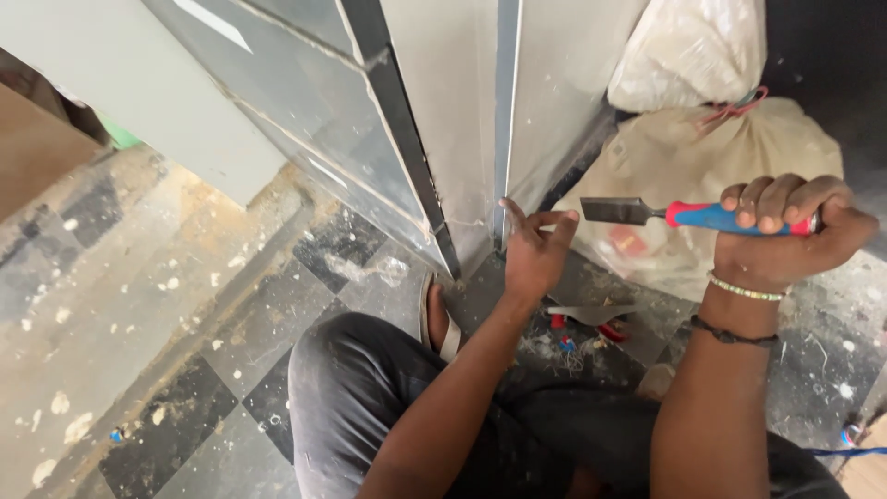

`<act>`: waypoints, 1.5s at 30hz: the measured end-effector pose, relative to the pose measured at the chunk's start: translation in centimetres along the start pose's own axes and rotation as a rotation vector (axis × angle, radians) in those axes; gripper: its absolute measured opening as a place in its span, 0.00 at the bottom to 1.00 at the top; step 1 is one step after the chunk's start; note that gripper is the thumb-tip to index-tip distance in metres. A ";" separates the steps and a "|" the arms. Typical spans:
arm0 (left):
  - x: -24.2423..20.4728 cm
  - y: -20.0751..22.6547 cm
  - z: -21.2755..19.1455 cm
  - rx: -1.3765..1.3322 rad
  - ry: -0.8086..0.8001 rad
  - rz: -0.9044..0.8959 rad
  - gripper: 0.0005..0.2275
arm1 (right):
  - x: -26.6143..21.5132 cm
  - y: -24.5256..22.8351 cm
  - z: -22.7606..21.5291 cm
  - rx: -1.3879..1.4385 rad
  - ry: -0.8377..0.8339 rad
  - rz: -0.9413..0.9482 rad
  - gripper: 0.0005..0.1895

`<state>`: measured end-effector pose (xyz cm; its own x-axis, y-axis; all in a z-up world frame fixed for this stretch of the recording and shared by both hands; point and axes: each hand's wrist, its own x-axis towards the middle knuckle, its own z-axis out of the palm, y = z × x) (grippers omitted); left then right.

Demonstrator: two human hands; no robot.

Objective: Scraping residue and labels from the side of a cabinet using a chisel and scraper.

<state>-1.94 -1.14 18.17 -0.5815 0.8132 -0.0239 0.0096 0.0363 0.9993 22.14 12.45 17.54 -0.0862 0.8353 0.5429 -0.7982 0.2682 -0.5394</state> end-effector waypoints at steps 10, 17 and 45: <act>-0.5 12.4 -1.6 0.172 0.309 0.872 0.23 | 0.6 -1.8 0.9 0.027 0.029 -0.114 0.22; -1.1 19.2 0.5 0.332 0.231 1.093 0.46 | 0.7 -1.7 1.4 0.146 0.043 -0.056 0.21; -5.1 22.2 -0.8 0.281 -0.122 0.805 0.24 | 0.3 -2.0 3.8 0.095 0.085 -0.323 0.25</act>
<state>0.60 -4.91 40.54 -0.2201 0.7093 0.6697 0.5916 -0.4488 0.6698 21.44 10.30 21.22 0.2267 0.7527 0.6181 -0.8283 0.4828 -0.2841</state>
